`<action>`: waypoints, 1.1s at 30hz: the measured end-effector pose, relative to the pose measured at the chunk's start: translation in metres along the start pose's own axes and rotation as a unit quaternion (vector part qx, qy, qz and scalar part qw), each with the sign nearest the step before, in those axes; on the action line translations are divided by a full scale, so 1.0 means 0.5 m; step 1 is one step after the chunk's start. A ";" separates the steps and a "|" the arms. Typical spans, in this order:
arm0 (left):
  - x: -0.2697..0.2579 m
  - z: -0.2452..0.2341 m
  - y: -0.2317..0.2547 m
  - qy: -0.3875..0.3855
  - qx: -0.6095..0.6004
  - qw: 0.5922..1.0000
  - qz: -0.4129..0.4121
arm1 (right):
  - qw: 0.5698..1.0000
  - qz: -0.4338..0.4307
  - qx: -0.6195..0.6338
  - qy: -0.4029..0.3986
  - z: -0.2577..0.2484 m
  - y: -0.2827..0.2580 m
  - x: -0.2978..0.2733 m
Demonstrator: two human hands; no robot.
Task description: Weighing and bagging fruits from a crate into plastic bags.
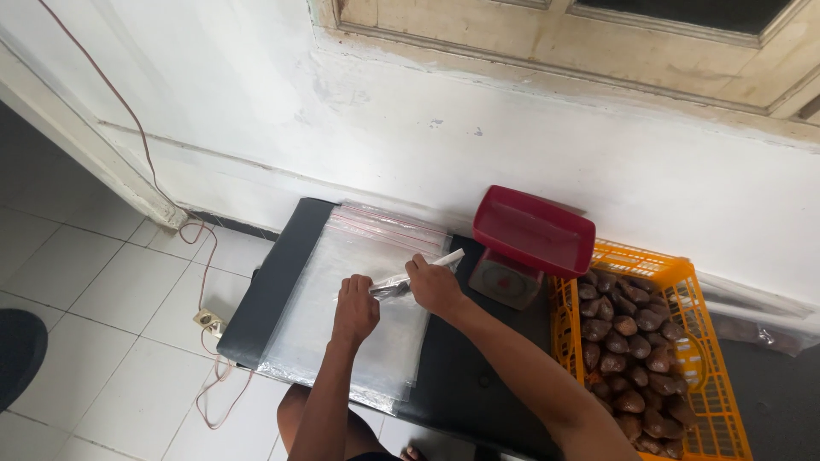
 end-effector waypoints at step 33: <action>-0.086 0.066 1.245 -0.056 -0.162 0.779 0.603 | 0.868 0.483 -0.104 0.041 -0.657 0.571 -1.025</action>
Point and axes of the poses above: each hand's wrist, its own x-axis towards the middle knuckle, its own z-axis out of the palm, y = z × x, the point moved 4 cm from there along x, towards the middle knuckle, and after that the axes turned 2 degrees about z, right-handed, at the moved point
